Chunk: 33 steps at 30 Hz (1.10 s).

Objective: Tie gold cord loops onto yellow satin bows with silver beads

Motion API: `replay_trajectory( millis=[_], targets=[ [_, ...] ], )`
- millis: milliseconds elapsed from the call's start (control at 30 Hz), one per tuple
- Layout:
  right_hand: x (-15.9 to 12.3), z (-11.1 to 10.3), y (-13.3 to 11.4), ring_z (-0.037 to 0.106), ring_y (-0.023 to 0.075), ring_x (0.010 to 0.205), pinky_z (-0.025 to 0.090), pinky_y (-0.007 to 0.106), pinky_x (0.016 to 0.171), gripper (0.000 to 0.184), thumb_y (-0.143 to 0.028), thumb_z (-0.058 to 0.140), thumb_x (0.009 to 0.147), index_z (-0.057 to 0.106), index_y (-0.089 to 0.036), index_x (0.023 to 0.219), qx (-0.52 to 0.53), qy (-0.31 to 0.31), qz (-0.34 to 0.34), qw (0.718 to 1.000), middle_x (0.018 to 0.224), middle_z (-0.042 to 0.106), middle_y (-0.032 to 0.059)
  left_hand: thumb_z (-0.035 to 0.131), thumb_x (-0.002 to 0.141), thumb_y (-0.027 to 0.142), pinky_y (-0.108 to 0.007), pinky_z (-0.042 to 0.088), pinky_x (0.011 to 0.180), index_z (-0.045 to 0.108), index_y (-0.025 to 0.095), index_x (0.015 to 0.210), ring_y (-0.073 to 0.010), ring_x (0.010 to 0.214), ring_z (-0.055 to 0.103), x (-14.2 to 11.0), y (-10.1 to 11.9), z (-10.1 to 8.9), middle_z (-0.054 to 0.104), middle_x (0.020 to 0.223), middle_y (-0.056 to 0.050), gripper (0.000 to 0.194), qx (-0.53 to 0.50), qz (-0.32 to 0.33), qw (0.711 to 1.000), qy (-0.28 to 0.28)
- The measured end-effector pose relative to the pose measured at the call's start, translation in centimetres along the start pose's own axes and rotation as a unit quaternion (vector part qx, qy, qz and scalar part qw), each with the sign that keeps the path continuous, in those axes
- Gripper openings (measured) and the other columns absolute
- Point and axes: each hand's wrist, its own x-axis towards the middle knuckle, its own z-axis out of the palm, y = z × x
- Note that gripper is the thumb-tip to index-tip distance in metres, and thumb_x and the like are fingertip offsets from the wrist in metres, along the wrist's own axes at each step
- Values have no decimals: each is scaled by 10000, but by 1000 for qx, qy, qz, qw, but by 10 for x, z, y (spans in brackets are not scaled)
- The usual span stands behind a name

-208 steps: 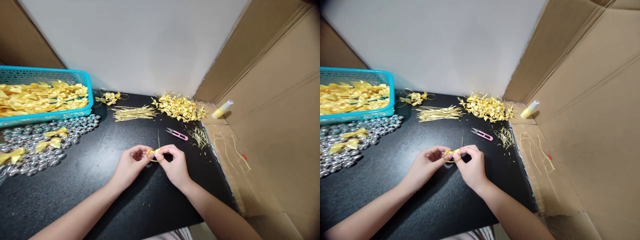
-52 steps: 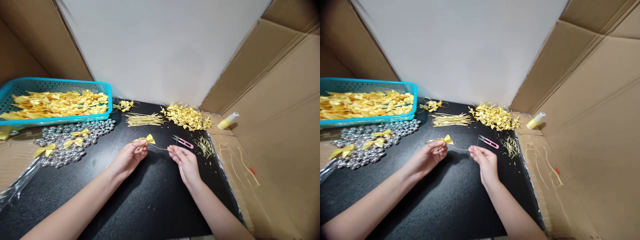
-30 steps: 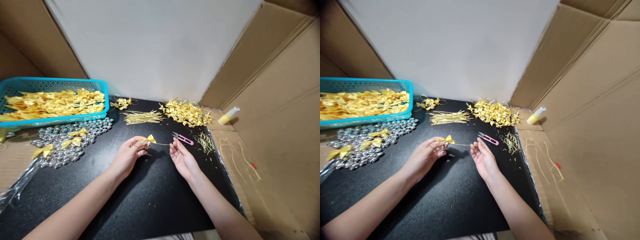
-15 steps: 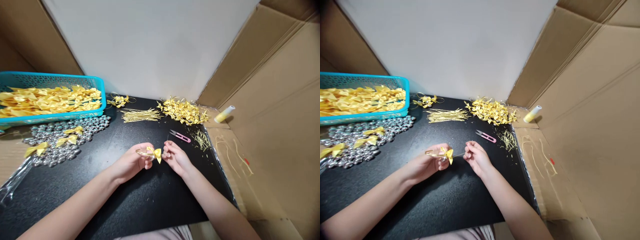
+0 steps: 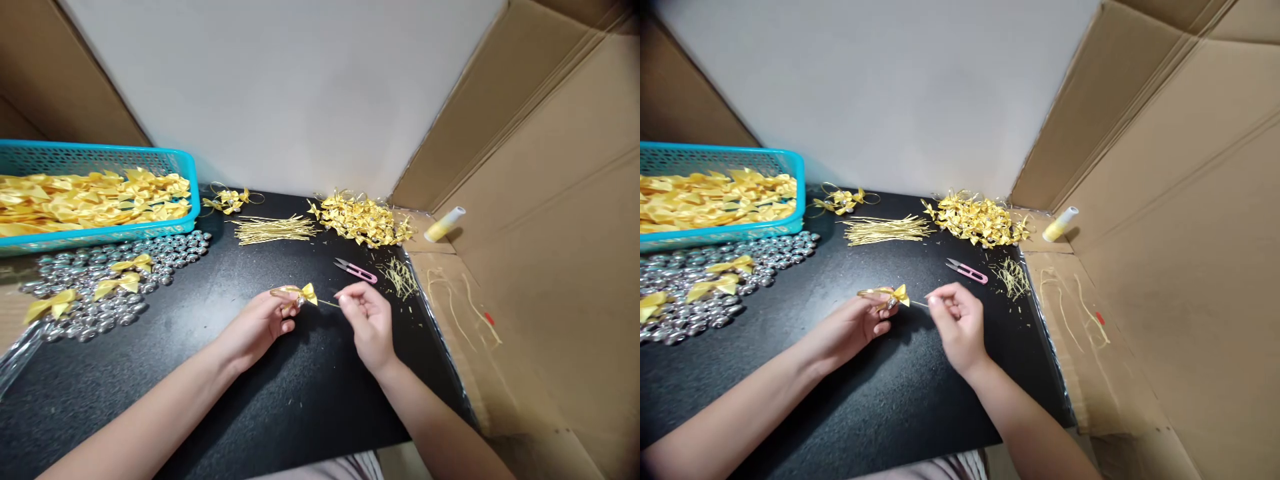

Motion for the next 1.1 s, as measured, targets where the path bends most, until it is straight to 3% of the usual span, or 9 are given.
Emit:
replay_trajectory(
  millis=[100, 267, 767, 1000, 1100],
  targets=[
    [-12, 5, -1, 394, 66, 455, 293, 217, 442, 110, -208, 596, 821, 685, -167, 771, -137, -39, -68, 988, 600, 588, -19, 776, 534, 177, -147, 337, 438, 634, 141, 628, -72, 552, 441, 1, -2, 0, 528, 614, 30, 174, 0, 1, 999, 40],
    [-13, 12, 1, 344, 51, 418, 287, 204, 432, 139, -158, 582, 803, 704, -135, 741, -210, -5, -129, 969, 513, 543, -34, 761, 582, 205, -146, 314, 434, 639, 144, 653, -72, 556, 423, 0, -5, 0, 505, 599, 41, 153, 30, 12, 999, 34],
    [-14, 11, 8, 293, 37, 389, 239, 200, 409, 139, -175, 576, 834, 680, -124, 758, -197, -9, -106, 975, 463, 386, -79, 784, 611, 286, -140, 299, 443, 641, 145, 651, -69, 542, 381, -5, -7, 1, 507, 593, 29, 204, 93, 36, 995, 18],
    [-13, 13, 8, 301, 38, 385, 251, 184, 385, 138, -182, 573, 830, 674, -128, 753, -185, -2, -93, 978, 466, 376, -78, 770, 647, 318, -146, 293, 450, 637, 153, 687, -53, 489, 352, -7, -7, 1, 487, 540, 48, 216, 133, 80, 988, 21],
    [-13, 13, 7, 334, 37, 383, 287, 170, 381, 130, -176, 571, 825, 670, -132, 753, -172, -7, -93, 981, 485, 445, -61, 765, 655, 312, -147, 299, 454, 637, 158, 690, -54, 487, 362, -8, -8, 1, 492, 534, 51, 203, 149, 95, 984, 21]
  ],
)
